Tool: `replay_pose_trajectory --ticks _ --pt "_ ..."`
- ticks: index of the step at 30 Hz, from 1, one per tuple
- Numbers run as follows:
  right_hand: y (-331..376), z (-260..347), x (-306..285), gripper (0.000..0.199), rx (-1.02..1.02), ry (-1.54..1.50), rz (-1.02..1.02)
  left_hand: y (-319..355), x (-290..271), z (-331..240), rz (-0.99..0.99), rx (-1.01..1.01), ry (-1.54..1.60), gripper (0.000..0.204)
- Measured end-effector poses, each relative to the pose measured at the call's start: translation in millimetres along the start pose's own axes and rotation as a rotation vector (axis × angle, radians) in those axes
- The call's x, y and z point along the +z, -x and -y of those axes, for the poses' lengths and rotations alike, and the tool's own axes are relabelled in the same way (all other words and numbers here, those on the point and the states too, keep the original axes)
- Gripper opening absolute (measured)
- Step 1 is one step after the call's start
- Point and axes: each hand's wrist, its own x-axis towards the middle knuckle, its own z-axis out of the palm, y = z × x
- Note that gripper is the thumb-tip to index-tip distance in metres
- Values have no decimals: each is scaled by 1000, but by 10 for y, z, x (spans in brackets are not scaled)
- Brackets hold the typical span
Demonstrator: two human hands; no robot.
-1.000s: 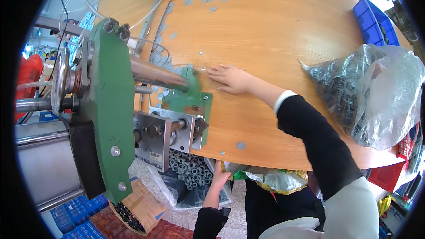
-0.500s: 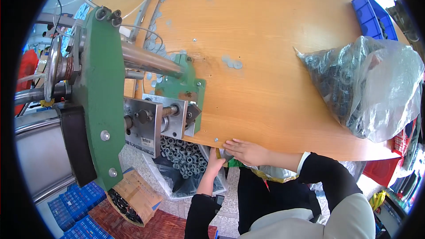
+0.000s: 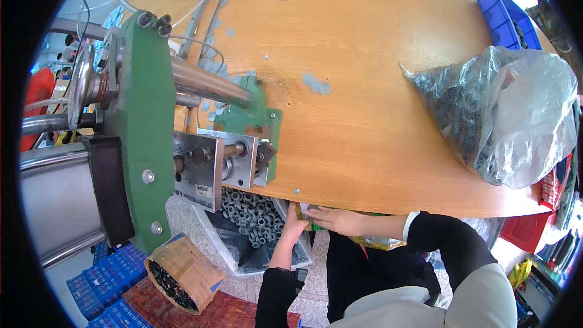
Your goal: Sorting and organizing small plastic components at a factory workbench.
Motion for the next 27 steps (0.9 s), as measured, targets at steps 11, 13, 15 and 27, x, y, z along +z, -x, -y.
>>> replay_pose_trajectory --ticks 11,13,15,27 --pt "197 368 -189 43 237 -238 -155 -4 -114 141 -1 -21 -68 89" --pt "244 410 -133 33 143 -56 -30 6 -111 124 -6 -29 -67 89" --pt "224 437 -40 31 155 24 -41 30 -99 114 -11 -36 -69 89" --pt "69 229 289 27 239 55 -37 140 -30 65 -16 36 -205 91"
